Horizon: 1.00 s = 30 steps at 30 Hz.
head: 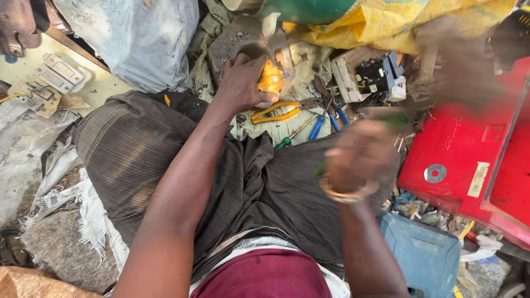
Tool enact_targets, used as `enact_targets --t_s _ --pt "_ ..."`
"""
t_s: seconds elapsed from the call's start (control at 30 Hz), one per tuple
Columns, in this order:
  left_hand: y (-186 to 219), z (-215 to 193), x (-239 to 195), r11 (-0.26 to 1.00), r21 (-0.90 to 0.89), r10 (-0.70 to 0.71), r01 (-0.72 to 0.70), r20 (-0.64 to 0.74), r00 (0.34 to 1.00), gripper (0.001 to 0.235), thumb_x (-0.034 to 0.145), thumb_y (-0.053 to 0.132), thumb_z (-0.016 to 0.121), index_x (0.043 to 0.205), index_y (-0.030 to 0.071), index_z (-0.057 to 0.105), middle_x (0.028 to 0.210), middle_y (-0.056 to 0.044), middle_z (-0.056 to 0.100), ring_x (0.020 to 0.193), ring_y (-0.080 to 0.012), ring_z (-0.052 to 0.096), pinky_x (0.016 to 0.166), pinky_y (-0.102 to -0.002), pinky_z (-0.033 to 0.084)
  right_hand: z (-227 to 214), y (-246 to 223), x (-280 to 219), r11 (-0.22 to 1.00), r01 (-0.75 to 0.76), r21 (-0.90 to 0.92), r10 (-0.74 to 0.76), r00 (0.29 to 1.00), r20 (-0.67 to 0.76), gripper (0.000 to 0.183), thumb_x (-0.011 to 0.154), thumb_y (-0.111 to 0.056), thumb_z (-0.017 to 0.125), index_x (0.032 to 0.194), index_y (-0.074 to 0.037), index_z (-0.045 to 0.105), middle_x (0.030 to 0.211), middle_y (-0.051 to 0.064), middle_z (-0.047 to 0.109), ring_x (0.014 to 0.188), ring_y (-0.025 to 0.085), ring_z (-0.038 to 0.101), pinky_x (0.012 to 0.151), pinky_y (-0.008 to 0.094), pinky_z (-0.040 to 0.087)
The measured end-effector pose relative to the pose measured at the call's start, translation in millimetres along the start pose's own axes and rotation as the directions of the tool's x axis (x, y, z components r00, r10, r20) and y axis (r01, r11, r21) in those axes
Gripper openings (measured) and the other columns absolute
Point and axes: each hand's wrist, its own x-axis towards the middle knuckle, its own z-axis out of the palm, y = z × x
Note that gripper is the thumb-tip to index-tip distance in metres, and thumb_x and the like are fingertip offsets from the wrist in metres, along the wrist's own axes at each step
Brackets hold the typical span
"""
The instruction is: The person sits cross-legged and uses a screwdriver to scrape and clean the interior of a yellow plastic housing. They then switch to a small black electrical component, using the screwdriver to adjust internal parts and wires.
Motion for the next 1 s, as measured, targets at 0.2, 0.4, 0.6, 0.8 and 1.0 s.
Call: enact_targets --t_s 0.2,0.4,0.6,0.8,1.0 --pt "-5.6 -3.9 11.2 0.994 0.089 0.063 -0.059 -0.051 0.997 0.108 0.063 0.065 0.087 0.147 0.01 0.048 0.139 -0.015 0.062 0.135 -0.0418 0.044 0.104 -0.074 0.027 37.2 12.5 3.0 0.878 -0.257 -0.403 0.358 0.912 0.199 0.028 0.102 -0.023 0.052 0.124 -0.008 0.061 0.064 -0.002 0.059 0.051 0.009 0.058 0.041 0.029 0.045" --pt "-6.1 7.4 -1.9 0.997 0.045 0.062 -0.06 -0.039 0.997 0.13 0.057 0.075 0.085 0.151 -0.003 0.04 0.138 -0.024 0.059 0.132 -0.0438 0.045 0.106 -0.069 0.031 -17.4 -36.7 -1.7 0.992 0.007 0.127 0.006 0.995 -0.099 0.029 0.117 -0.031 0.056 0.125 -0.003 0.055 0.069 -0.004 0.05 0.052 0.003 0.046 0.044 0.02 0.038" --pt "-6.3 4.6 -3.7 0.999 0.03 0.047 -0.045 -0.039 0.998 0.13 0.052 0.065 0.091 0.152 -0.001 0.041 0.14 -0.02 0.061 0.134 -0.04 0.045 0.11 -0.07 0.027 20.8 -13.7 6.0 0.992 -0.034 -0.117 0.035 0.999 0.013 0.03 0.114 -0.03 0.051 0.126 -0.004 0.06 0.071 -0.004 0.054 0.053 0.004 0.05 0.044 0.022 0.038" --pt "-3.3 -9.2 6.0 0.997 0.082 -0.015 0.012 0.033 0.999 0.125 0.05 0.055 0.097 0.15 0.007 0.04 0.145 -0.018 0.056 0.138 -0.0411 0.04 0.113 -0.068 0.025 42.2 29.6 -12.6 0.919 -0.395 0.008 0.379 0.887 0.264 0.03 0.113 -0.029 0.054 0.113 0.001 0.061 0.073 0.0 0.055 0.052 0.005 0.048 0.042 0.024 0.042" --pt "2.5 -3.1 -0.4 1.0 0.006 -0.014 0.013 0.072 0.997 0.136 0.042 0.05 0.102 0.152 0.008 0.034 0.145 -0.017 0.053 0.137 -0.0422 0.04 0.114 -0.067 0.021 11.1 15.9 -34.3 0.877 -0.434 0.206 0.425 0.901 0.087 0.027 0.108 -0.03 0.053 0.116 -0.005 0.059 0.067 -0.002 0.052 0.045 0.004 0.046 0.036 0.022 0.038"
